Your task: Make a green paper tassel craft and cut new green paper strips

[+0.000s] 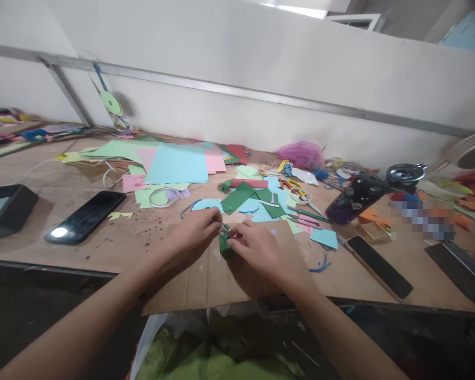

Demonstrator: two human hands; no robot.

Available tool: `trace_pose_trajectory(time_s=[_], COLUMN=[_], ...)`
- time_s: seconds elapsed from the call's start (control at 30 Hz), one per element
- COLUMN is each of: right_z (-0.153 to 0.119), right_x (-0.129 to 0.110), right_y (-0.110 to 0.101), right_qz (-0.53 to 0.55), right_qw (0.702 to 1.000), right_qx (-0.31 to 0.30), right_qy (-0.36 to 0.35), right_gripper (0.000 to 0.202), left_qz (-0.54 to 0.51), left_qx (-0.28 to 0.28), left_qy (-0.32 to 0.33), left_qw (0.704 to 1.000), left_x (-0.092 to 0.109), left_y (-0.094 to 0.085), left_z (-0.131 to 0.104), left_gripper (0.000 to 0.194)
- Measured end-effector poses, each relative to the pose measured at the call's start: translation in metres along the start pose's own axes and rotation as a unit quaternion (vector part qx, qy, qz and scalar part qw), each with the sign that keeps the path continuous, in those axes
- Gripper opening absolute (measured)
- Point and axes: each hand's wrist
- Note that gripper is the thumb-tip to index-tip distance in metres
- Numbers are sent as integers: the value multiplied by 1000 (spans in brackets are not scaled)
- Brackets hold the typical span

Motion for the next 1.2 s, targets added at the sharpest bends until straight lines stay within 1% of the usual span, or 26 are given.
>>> trace_pose_trajectory(time_s=[0.07, 0.13, 0.2, 0.23, 0.27, 0.3, 0.37, 0.4, 0.43, 0.47, 0.5, 0.57, 0.63, 0.77, 0.8, 0.87, 0.93, 0.97, 1.03, 1.1, 1.17, 1.2], right_z=[3, 4, 4, 4, 5, 5, 7, 8, 9, 10, 11, 12, 11, 7, 6, 4, 2, 2, 1, 2, 4, 5], right_x=[1, 3, 5, 6, 7, 8, 10, 11, 12, 13, 14, 17, 19, 26, 28, 34, 40, 44, 51, 57, 59, 58], right_y=[9, 16, 20, 21, 22, 22, 21, 21, 21, 21, 22, 21, 20, 8, 4, -6, -15, -19, -25, -29, -31, -32], right_qz=[-31, -45, -48, -45, -40, -31, -8, 4, 15, 25, 36, 64, 102, 195, 223, 270, 292, 298, 315, 345, 383, 402], right_qw=[1000, 999, 999, 999, 999, 999, 1000, 1000, 1000, 1000, 999, 998, 995, 978, 970, 956, 947, 944, 935, 920, 901, 891], right_qx=[-2, -2, -1, -1, -3, -6, -10, -11, -11, -10, -9, -3, 7, -1, -5, -1, 15, 26, 44, 60, 69, 72], right_qy=[-3, -2, -3, -5, -8, -11, -15, -15, -13, -10, -6, 3, 16, 77, 95, 117, 131, 139, 158, 177, 193, 199], right_gripper=[12, 11, 12, 14, 15, 15, 14, 13, 11, 10, 8, 7, 9, 7, 6, 4, 4, 5, 8, 12, 16, 18], left_qz=[-3, -30, -104, -159, -226, -296, -416, -455, -480, -493, -497, -487, -461, -399, -394, -401, -412, -408, -375, -316, -260, -246], left_qx=[20, 39, 57, 64, 67, 63, 57, 56, 58, 65, 74, 86, 91, 87, 83, 64, 46, 38, 20, 10, 21, 34], left_qy=[-14, -39, -73, -98, -128, -161, -219, -237, -246, -249, -249, -245, -239, -223, -222, -232, -249, -253, -232, -187, -143, -135], left_qw=[1000, 998, 990, 980, 963, 939, 881, 857, 840, 831, 828, 834, 850, 885, 888, 884, 876, 876, 897, 930, 955, 959], left_x=[3, 5, 7, 9, 11, 13, 19, 23, 26, 28, 29, 27, 22, 14, 14, 16, 19, 20, 18, 14, 10, 9], left_y=[-1, -3, -2, -1, 0, 2, 5, 6, 7, 8, 8, 9, 11, 14, 14, 12, 11, 10, 10, 11, 13, 14], left_z=[0, 0, -2, -4, -7, -10, -18, -21, -25, -27, -29, -28, -26, -24, -24, -27, -29, -28, -25, -20, -16, -14], left_gripper=[14, 11, 10, 11, 12, 14, 18, 19, 20, 19, 17, 11, 7, 10, 11, 15, 21, 24, 28, 28, 26, 25])
Point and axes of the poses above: each hand's wrist, its own z-axis towards the middle knuckle, its own y-axis out of the palm, x = y × z, and after that the axes turned 15 degrees about x, right-handed
